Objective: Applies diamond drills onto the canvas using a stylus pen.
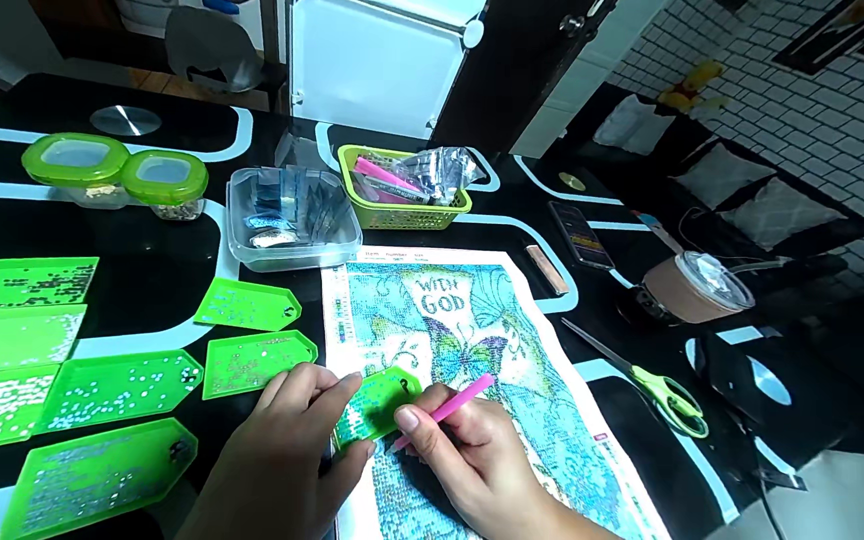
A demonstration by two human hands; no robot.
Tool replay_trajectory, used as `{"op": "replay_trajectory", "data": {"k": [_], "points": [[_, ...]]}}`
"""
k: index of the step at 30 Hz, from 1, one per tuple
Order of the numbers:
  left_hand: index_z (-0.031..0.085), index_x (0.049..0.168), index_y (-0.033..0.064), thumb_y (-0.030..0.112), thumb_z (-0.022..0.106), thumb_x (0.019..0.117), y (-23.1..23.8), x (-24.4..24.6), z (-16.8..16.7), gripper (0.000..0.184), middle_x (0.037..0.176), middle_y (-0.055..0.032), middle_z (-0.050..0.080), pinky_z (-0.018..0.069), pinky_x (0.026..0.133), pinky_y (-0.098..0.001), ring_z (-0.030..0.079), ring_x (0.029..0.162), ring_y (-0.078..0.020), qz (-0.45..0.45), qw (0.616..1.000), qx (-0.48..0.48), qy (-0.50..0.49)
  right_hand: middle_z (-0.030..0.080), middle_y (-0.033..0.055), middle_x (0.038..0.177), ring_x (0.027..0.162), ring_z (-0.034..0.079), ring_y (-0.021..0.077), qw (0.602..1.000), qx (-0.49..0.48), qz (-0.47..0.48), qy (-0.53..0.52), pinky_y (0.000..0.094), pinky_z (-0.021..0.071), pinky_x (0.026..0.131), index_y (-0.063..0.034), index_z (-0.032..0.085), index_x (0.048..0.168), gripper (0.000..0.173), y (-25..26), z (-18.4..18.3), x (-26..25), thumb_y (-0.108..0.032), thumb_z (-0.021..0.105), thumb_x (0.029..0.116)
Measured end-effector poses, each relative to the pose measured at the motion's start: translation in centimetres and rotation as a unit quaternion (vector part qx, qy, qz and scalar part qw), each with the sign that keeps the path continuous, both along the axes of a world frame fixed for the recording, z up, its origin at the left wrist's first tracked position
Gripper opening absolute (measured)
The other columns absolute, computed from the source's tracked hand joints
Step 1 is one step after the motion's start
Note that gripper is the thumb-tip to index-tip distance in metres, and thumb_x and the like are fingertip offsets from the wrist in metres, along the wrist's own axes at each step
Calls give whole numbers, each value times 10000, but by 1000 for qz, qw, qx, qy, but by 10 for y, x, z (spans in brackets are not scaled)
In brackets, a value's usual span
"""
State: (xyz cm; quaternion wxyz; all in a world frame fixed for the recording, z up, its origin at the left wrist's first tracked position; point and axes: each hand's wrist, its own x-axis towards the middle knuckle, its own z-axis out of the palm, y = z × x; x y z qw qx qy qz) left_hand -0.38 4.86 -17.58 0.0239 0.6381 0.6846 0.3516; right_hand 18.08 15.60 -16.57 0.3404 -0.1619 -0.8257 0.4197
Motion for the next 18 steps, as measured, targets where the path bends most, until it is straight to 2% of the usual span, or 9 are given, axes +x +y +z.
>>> {"op": "replay_trajectory", "data": {"k": [9,13,18], "points": [[770,1195,157,431,626,853,0,0,-1,461,1002,-44,668,549,680,-286,650,884,-189,2,1000,4,3,657,20,759,682,632,17,998,-60,-1,13,174,538,617,4,649,920,256,2,2,1,-170,546,1076],[767,1202,158,433,626,859,0,-1,-1,461,1010,-45,668,548,682,-285,648,890,-188,-1,1000,2,3,643,30,753,677,616,13,1000,-28,3,10,164,522,616,4,640,913,264,2,0,1,-177,542,1079],[773,1192,155,430,617,863,0,-1,-1,457,1008,-49,672,548,686,-290,649,891,-193,-1,1000,4,4,653,75,790,716,632,52,997,76,-2,4,183,541,675,8,641,934,271,0,-1,2,-199,544,1079]]}}
